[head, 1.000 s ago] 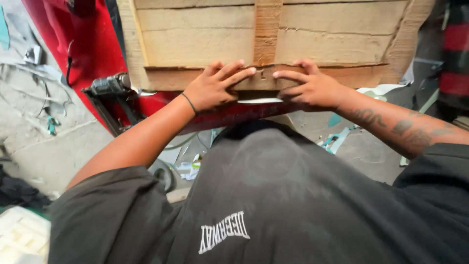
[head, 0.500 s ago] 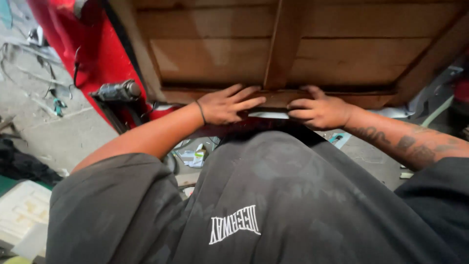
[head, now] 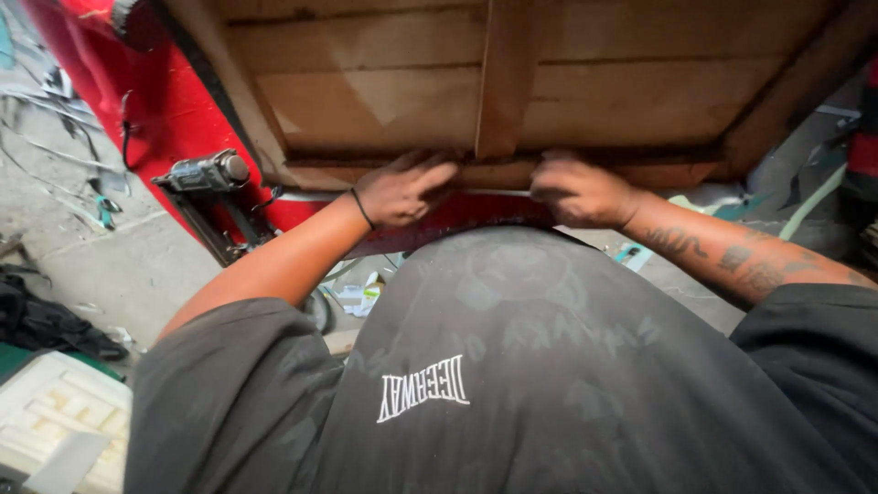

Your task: The person is attaching a black vinyl cover to a wooden seat frame using a pneumatic stapler.

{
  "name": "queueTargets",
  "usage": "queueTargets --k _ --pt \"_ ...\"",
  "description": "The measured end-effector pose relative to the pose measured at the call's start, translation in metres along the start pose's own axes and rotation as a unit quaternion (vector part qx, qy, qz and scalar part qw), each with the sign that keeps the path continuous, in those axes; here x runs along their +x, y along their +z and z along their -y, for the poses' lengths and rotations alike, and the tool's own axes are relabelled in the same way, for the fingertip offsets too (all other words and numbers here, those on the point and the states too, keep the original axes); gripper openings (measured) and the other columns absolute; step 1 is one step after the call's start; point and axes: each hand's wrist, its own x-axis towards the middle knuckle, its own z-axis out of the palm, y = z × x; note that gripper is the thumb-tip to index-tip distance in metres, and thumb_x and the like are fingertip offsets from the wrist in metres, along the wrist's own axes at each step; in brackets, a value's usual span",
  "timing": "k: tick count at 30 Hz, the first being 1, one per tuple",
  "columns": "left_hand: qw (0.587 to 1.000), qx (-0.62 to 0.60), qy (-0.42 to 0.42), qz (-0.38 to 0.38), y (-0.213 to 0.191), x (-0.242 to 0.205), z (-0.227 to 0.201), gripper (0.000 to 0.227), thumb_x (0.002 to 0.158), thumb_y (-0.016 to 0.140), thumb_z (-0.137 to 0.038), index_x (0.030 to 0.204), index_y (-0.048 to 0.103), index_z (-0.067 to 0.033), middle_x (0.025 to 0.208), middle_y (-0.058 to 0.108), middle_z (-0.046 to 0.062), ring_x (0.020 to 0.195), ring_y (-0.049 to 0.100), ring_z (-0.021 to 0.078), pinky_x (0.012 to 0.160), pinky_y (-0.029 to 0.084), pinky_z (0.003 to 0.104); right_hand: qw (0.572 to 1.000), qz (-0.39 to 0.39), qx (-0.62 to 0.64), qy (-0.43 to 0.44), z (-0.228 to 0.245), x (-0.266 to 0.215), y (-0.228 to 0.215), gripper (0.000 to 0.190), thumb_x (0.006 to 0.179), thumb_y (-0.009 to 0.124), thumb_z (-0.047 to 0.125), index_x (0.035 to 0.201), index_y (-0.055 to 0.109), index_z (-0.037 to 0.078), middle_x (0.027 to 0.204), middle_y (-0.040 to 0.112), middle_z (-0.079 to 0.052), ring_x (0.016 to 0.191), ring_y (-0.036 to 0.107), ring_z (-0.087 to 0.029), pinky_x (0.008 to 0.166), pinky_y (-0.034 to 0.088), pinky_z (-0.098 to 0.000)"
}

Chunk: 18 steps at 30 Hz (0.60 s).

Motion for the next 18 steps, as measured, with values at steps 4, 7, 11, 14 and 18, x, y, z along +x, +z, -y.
queueTargets --k 4,7,11,14,18 --pt "0.989 0.129 -0.008 -0.065 -0.028 0.026 -0.001 0.015 0.103 0.057 -0.018 0.095 0.069 -0.0123 0.147 0.057 0.016 0.131 0.059 0.0322 0.099 0.043 0.051 0.993 -0.101 0.007 0.061 0.058 0.025 -0.029 0.06 0.096 0.051 0.052 0.142 0.06 0.015 0.139 0.053 -0.013 0.131 0.05 -0.034 0.115 0.037 -0.047" --pt "0.983 0.167 -0.052 -0.047 -0.071 0.042 -0.008 0.015 0.103 0.058 -0.021 0.09 0.059 -0.0147 0.142 0.057 0.012 0.127 0.06 0.0288 0.094 0.038 0.054 0.984 -0.13 -0.11 0.043 0.114 0.053 -0.068 0.027 0.095 0.071 0.014 0.117 0.06 0.002 0.141 0.047 -0.021 0.126 0.053 -0.037 0.112 0.044 -0.0431" --pt "0.944 0.243 -0.22 0.047 -0.117 0.081 -0.024 0.011 0.09 0.062 -0.025 0.096 0.071 -0.0206 0.111 0.068 -0.008 0.089 0.069 0.0209 0.082 0.036 0.054 0.944 -0.039 -0.319 0.069 0.181 0.08 -0.102 0.015 0.097 0.059 0.007 0.091 0.066 -0.005 0.109 0.063 -0.023 0.09 0.06 -0.045 0.08 0.051 -0.0537" --pt "0.969 0.155 -0.194 -0.023 -0.156 0.089 -0.011 0.018 0.097 0.058 -0.021 0.083 0.069 -0.0153 0.114 0.071 -0.002 0.089 0.066 0.0258 0.072 0.032 0.044 0.904 -0.127 -0.401 0.072 0.202 0.09 -0.096 0.021 0.103 0.065 0.013 0.094 0.063 -0.006 0.112 0.064 -0.021 0.084 0.061 -0.045 0.073 0.05 -0.0555" --pt "0.961 0.171 -0.214 -0.036 -0.183 0.112 0.025 0.022 0.094 0.068 -0.033 0.089 0.054 -0.0175 0.084 0.068 0.006 0.077 0.065 0.0375 0.069 0.038 0.049 0.885 -0.179 -0.413 0.118 0.207 0.1 -0.128 0.013 0.106 0.057 0.013 0.101 0.054 0.001 0.083 0.064 -0.029 0.073 0.059 -0.056 0.063 0.041 -0.0627"
